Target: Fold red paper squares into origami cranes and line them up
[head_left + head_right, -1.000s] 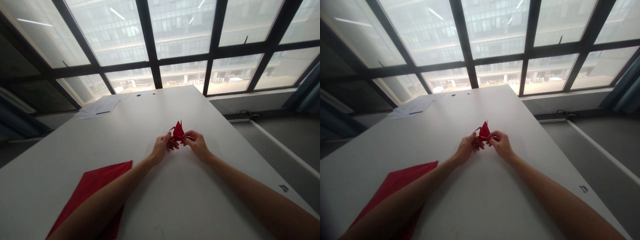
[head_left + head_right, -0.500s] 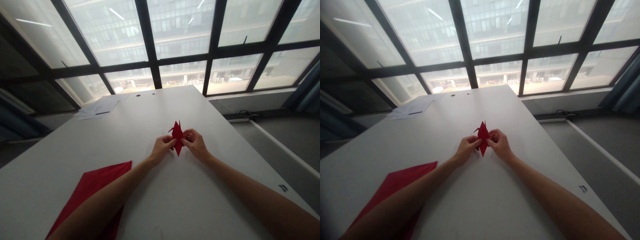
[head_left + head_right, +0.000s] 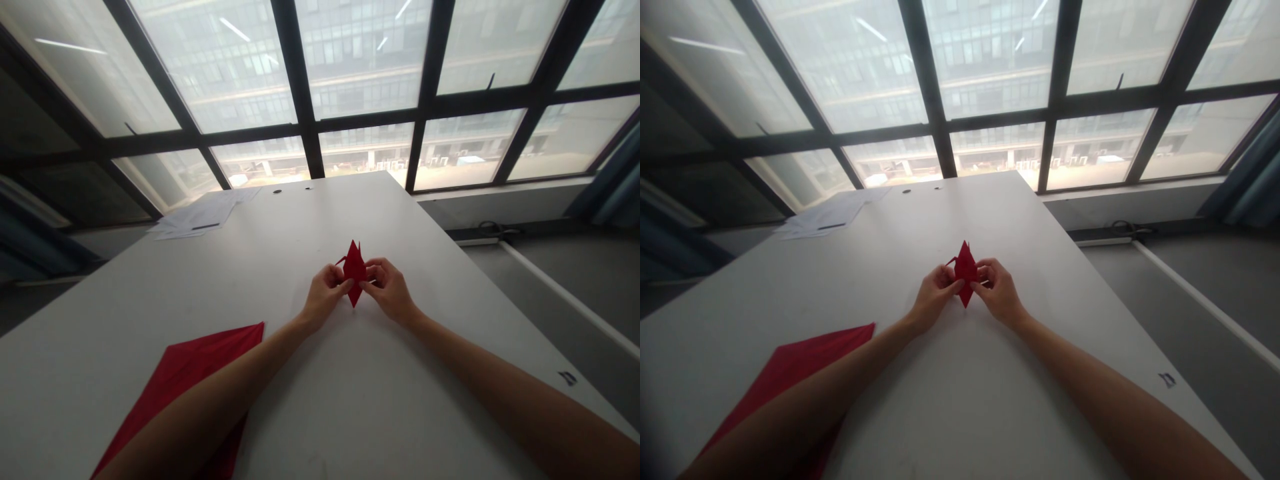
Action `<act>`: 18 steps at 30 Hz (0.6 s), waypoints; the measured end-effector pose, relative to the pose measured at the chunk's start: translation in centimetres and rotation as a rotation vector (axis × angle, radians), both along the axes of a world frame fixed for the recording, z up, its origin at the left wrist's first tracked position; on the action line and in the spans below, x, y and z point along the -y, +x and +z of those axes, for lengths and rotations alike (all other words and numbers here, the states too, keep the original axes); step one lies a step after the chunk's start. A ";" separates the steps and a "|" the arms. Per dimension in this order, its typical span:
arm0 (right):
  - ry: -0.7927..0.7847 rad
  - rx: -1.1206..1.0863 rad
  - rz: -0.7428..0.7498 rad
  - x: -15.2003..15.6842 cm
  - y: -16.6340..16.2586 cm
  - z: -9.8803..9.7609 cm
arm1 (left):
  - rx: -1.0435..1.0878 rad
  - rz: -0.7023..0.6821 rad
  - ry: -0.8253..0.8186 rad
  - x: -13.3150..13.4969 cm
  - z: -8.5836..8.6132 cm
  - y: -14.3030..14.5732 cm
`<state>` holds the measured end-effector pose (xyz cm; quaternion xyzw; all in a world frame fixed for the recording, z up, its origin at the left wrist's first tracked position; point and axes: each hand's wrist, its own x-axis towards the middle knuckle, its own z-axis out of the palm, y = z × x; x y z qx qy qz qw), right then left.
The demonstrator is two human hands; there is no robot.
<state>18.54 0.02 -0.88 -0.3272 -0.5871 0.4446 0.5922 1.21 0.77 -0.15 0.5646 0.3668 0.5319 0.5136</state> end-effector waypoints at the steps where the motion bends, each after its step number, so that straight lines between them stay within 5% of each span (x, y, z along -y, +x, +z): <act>1: 0.001 0.006 -0.002 0.0 0.0 0.0 | -0.001 0.000 0.004 0.0 0.0 0.0; 18: -0.036 0.026 -0.031 -0.3 0.2 0.0 | -0.055 -0.015 0.087 0.5 0.5 0.1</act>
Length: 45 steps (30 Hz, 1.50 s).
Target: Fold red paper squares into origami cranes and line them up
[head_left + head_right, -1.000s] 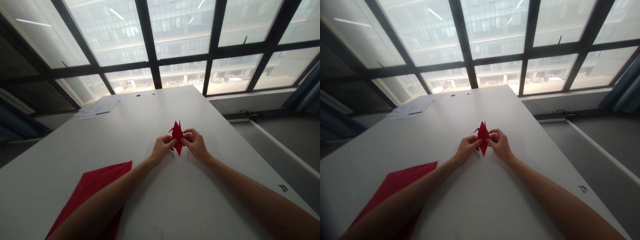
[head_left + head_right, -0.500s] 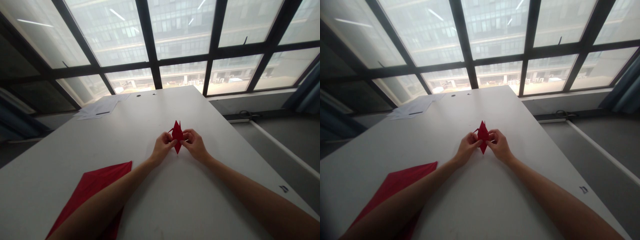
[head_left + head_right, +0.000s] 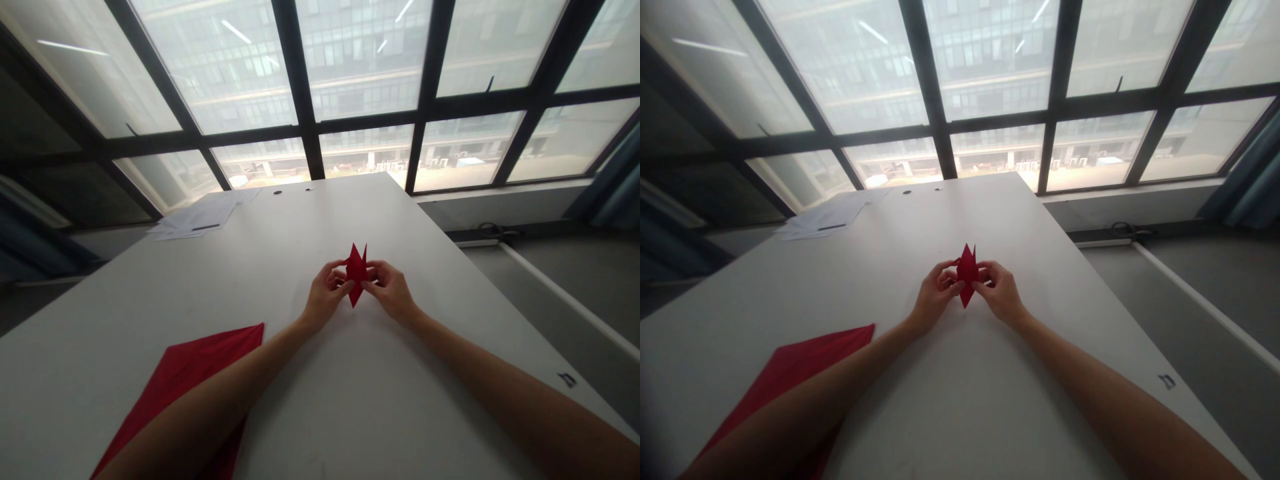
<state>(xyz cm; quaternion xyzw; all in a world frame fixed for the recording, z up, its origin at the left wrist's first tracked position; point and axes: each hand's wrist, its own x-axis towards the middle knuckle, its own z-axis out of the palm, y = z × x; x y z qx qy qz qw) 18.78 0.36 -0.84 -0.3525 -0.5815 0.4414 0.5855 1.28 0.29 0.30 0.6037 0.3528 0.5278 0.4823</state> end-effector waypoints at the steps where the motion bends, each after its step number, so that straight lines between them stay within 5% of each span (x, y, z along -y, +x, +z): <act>1: 0.001 0.012 -0.002 0.0 0.0 0.0 | 0.004 -0.003 0.004 0.0 0.0 0.0; 15: 0.080 0.161 -0.148 -0.1 0.1 -0.2 | -0.227 0.177 0.135 -0.3 -0.5 -0.2; 22: 0.005 0.136 -0.062 0.0 0.1 0.0 | -0.085 0.062 0.018 -0.1 -0.2 0.1; 45: -0.106 0.010 0.011 0.5 -0.4 0.5 | 0.030 0.053 -0.085 0.4 0.5 0.2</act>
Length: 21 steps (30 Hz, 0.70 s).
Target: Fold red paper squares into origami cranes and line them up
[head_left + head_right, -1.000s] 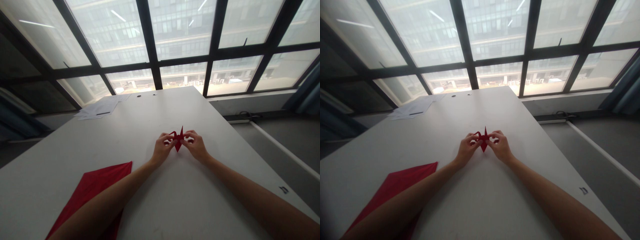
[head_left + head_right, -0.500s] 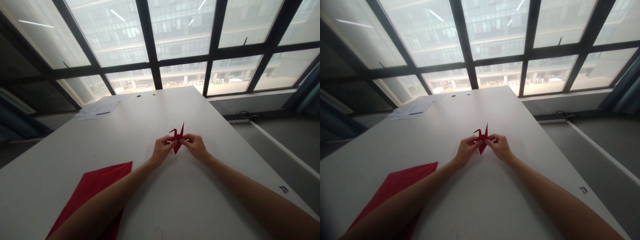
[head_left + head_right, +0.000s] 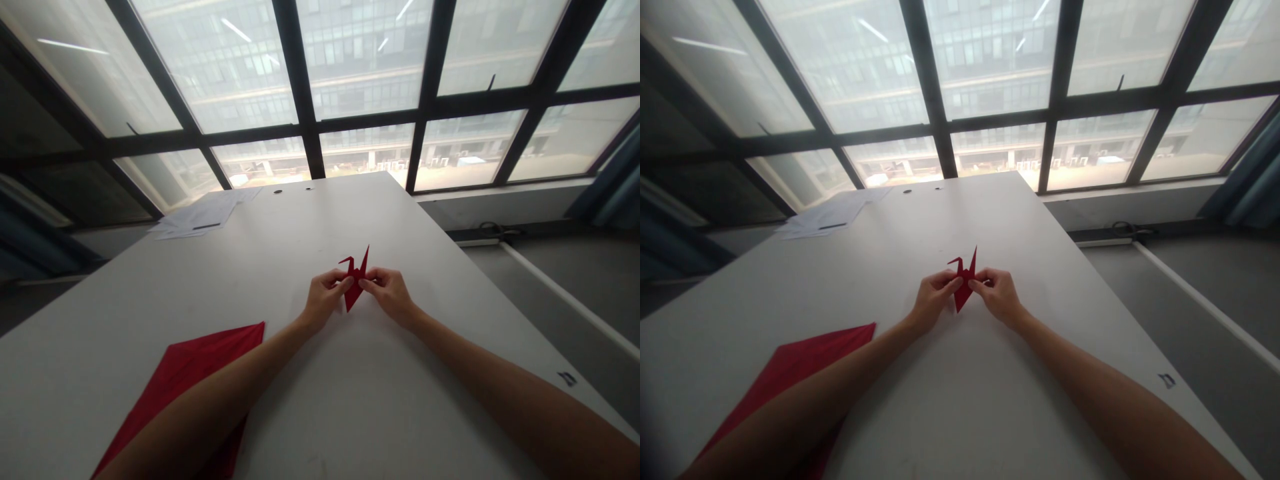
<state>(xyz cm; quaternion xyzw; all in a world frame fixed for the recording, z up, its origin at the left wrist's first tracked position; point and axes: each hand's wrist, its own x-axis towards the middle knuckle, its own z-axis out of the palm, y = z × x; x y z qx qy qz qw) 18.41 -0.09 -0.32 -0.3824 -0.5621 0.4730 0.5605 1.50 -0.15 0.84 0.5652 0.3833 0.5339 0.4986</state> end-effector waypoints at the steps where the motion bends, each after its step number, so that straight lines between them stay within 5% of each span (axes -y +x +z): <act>1: -0.010 -0.007 -0.001 0.0 0.0 0.0 | 0.002 0.006 0.002 0.0 0.0 0.0; 21: 0.036 0.090 -0.013 -0.5 0.4 -0.4 | -0.034 -0.006 -0.060 -0.2 -0.4 -0.2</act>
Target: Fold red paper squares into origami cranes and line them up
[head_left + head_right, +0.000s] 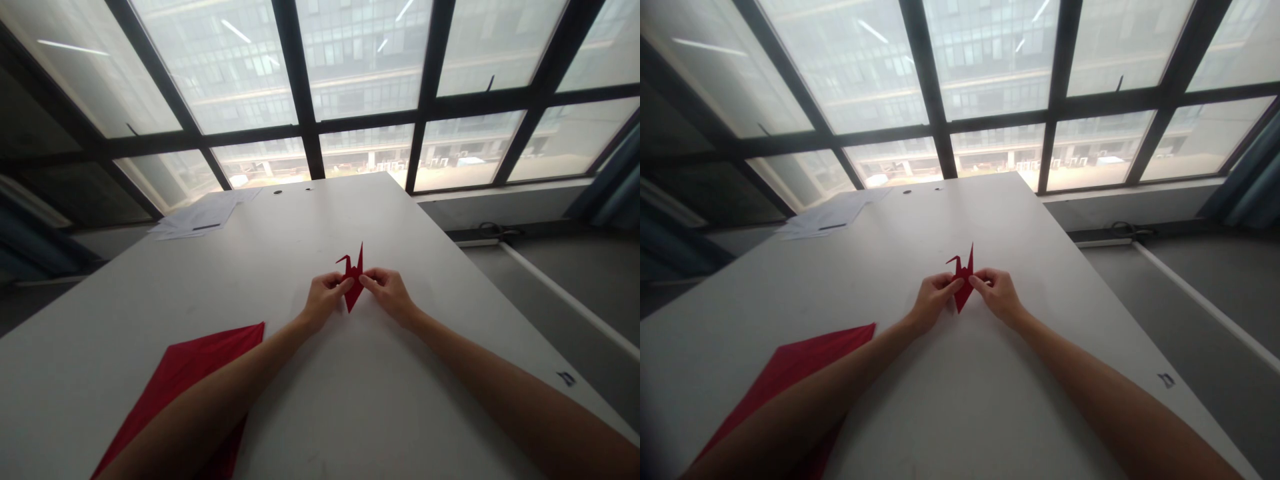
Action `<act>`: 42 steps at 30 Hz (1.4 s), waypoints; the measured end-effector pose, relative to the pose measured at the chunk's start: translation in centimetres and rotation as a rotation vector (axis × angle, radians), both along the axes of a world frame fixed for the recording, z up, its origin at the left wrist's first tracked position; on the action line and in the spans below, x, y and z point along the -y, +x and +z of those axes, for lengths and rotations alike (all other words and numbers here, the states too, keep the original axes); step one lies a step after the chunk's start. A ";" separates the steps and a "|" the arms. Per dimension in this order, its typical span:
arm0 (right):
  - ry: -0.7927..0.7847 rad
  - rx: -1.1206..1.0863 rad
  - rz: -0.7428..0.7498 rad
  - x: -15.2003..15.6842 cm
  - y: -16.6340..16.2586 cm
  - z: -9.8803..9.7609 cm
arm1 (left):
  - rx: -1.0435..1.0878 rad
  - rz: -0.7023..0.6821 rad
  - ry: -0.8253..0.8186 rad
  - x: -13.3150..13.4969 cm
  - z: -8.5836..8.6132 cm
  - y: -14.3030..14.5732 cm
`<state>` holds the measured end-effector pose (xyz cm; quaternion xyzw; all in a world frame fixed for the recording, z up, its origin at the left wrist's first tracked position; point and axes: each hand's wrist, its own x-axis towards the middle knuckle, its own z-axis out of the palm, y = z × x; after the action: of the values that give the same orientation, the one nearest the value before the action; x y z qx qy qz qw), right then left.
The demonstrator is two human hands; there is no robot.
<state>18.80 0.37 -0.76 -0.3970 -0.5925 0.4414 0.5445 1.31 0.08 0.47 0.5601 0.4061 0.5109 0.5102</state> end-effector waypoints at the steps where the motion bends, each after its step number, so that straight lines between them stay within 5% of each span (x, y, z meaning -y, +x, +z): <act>1: -0.008 0.008 0.012 0.0 0.0 0.0 | 0.017 0.003 -0.001 0.0 0.0 0.0; 18: -0.142 -0.149 0.058 0.5 0.0 0.9 | -0.036 0.075 0.080 -0.3 0.2 -0.2; 42: -0.054 -0.007 0.017 0.0 -0.1 0.3 | -0.085 0.044 0.003 0.1 0.3 0.1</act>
<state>18.73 0.39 -0.43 -0.4049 -0.5817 0.4635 0.5318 1.38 -0.02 0.79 0.5730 0.4391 0.4982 0.4803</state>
